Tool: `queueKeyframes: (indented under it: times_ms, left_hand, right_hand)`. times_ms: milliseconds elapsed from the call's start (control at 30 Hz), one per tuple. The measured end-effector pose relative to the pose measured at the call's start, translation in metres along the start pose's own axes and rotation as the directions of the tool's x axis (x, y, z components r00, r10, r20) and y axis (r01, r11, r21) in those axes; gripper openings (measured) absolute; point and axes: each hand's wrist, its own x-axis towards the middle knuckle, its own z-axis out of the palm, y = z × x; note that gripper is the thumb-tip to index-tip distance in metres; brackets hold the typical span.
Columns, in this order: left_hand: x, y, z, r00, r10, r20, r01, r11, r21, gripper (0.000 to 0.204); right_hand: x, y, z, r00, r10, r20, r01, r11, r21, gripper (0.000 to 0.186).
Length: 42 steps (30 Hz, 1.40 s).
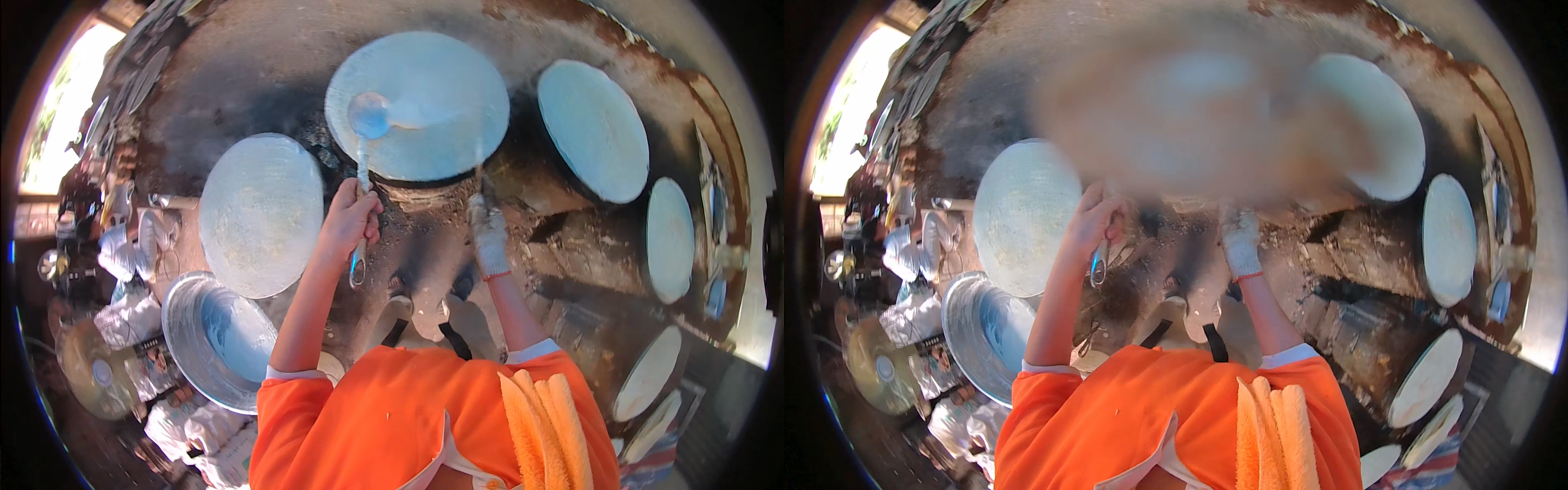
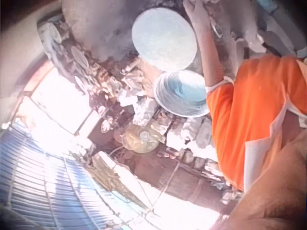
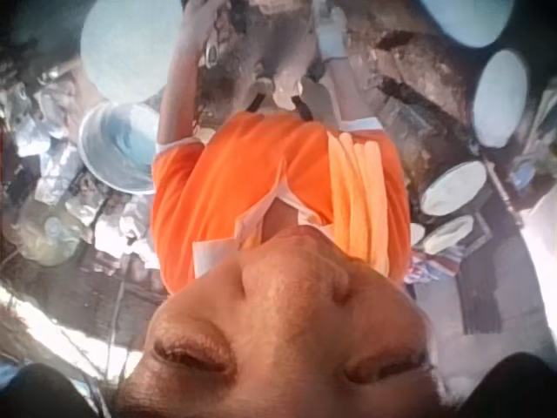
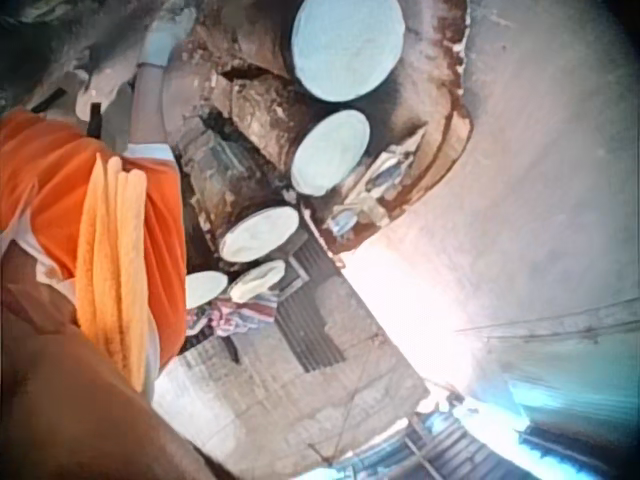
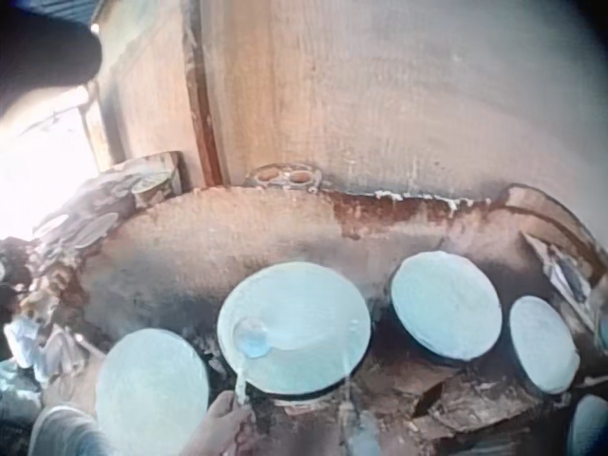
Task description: The person scoops white batter from a large metal bowl and pours it onto several hot, round griddles. Using a long wooden stick, they spread the batter into thin, circular crepes. The person flips the crepes to cook both sides and stacks the finished ones on a nearby surface.
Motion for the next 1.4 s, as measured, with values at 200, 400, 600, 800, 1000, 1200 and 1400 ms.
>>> queueKeyframes:
  times_ms: [200,400,600,800,1000,1200,1400]
  left_hand:
    - [-0.005,-0.029,0.031,0.993,0.039,-0.113,-0.062,0.976,-0.207,0.008]
    - [-0.103,0.003,-0.054,0.931,0.261,0.254,0.222,0.145,-0.964,0.032]
    - [-0.259,-0.039,-0.081,0.655,0.308,-0.690,-0.237,0.951,0.200,0.024]
    - [-0.334,-0.167,-0.190,0.229,0.568,-0.790,0.678,0.489,0.548,0.042]
    - [-0.292,-0.119,-0.181,-0.097,0.891,-0.443,0.476,0.433,0.766,0.031]
    - [-0.160,-0.061,-0.062,0.631,0.487,-0.604,-0.559,0.825,0.081,0.033]
    - [-0.065,-0.055,0.097,0.958,0.286,-0.014,-0.284,0.941,-0.184,0.040]
  right_hand:
    - [0.004,-0.007,0.056,0.998,-0.066,-0.007,0.066,0.994,0.086,0.017]
    - [-0.007,-0.065,-0.060,0.981,-0.079,0.178,0.068,0.996,0.064,0.028]
    - [-0.024,-0.073,-0.058,0.996,-0.077,0.044,0.088,0.760,-0.644,0.042]
    - [-0.032,-0.068,-0.029,0.991,-0.071,-0.116,0.012,0.895,-0.446,0.042]
    - [-0.050,-0.057,-0.056,0.975,-0.194,-0.111,0.137,0.911,-0.389,0.030]
    - [-0.044,-0.096,-0.062,0.962,-0.262,0.080,0.254,0.962,0.098,0.043]
    - [-0.071,-0.170,-0.098,0.858,-0.478,0.187,0.447,0.875,0.184,0.054]
